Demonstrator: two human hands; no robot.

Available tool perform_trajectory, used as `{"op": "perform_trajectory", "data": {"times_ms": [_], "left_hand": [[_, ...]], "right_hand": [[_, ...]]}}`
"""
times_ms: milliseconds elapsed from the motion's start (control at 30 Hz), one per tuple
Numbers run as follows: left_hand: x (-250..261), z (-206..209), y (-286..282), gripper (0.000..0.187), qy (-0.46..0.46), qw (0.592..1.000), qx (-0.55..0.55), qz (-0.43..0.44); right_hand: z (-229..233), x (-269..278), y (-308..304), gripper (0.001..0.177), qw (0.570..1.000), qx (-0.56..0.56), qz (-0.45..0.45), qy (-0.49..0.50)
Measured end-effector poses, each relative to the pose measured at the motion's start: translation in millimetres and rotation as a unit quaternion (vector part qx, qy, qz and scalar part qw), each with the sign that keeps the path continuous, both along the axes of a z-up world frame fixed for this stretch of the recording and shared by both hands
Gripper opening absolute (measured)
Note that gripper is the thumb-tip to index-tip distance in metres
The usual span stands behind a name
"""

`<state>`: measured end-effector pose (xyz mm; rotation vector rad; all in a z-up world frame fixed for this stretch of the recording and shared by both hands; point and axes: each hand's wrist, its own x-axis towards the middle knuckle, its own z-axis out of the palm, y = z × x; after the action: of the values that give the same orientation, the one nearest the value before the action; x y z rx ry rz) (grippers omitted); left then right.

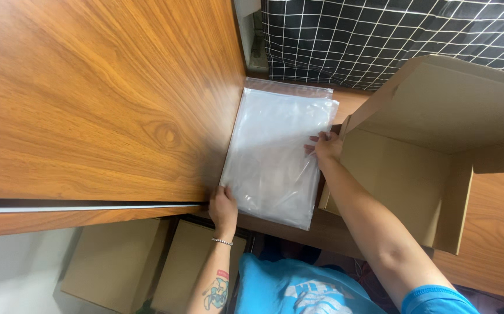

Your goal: The person takes a black shirt and blue jeans out of boxes and bags, places them on hangers, and hangs them on a rack.

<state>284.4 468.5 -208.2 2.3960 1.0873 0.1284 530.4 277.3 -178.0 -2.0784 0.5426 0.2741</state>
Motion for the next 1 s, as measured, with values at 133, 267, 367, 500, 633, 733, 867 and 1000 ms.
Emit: {"op": "perform_trajectory", "data": {"times_ms": [133,267,367,500,633,733,867,1000], "left_hand": [[-1,38,-5,0.035,-0.047,0.993,0.04,0.102],[-2,52,-15,0.02,-0.145,0.982,0.086,0.086],[14,75,-32,0.024,-0.24,0.947,0.167,-0.134],[45,52,-46,0.054,-0.045,0.958,0.128,-0.253],[69,14,-48,0.068,0.168,0.943,0.019,-0.285],[71,4,-49,0.069,0.185,0.938,0.011,-0.293],[72,-6,-47,0.069,0.168,0.94,0.048,-0.292],[73,-1,-48,0.073,0.148,0.944,0.067,-0.287]], "right_hand": [[-5,5,-10,0.036,0.998,0.061,-0.01,0.0],[17,-13,-3,0.054,0.996,-0.073,0.057,-0.006],[-21,-5,-29,0.096,0.991,-0.008,0.122,-0.049],[29,-50,-18,0.07,0.935,-0.188,0.267,-0.136],[-19,-78,-16,0.049,0.801,-0.317,0.46,-0.214],[-17,-91,-16,0.057,0.772,-0.334,0.534,-0.085],[-2,-103,-24,0.056,0.791,-0.269,0.541,-0.096],[23,-123,-60,0.048,0.804,-0.208,0.498,-0.249]]}}
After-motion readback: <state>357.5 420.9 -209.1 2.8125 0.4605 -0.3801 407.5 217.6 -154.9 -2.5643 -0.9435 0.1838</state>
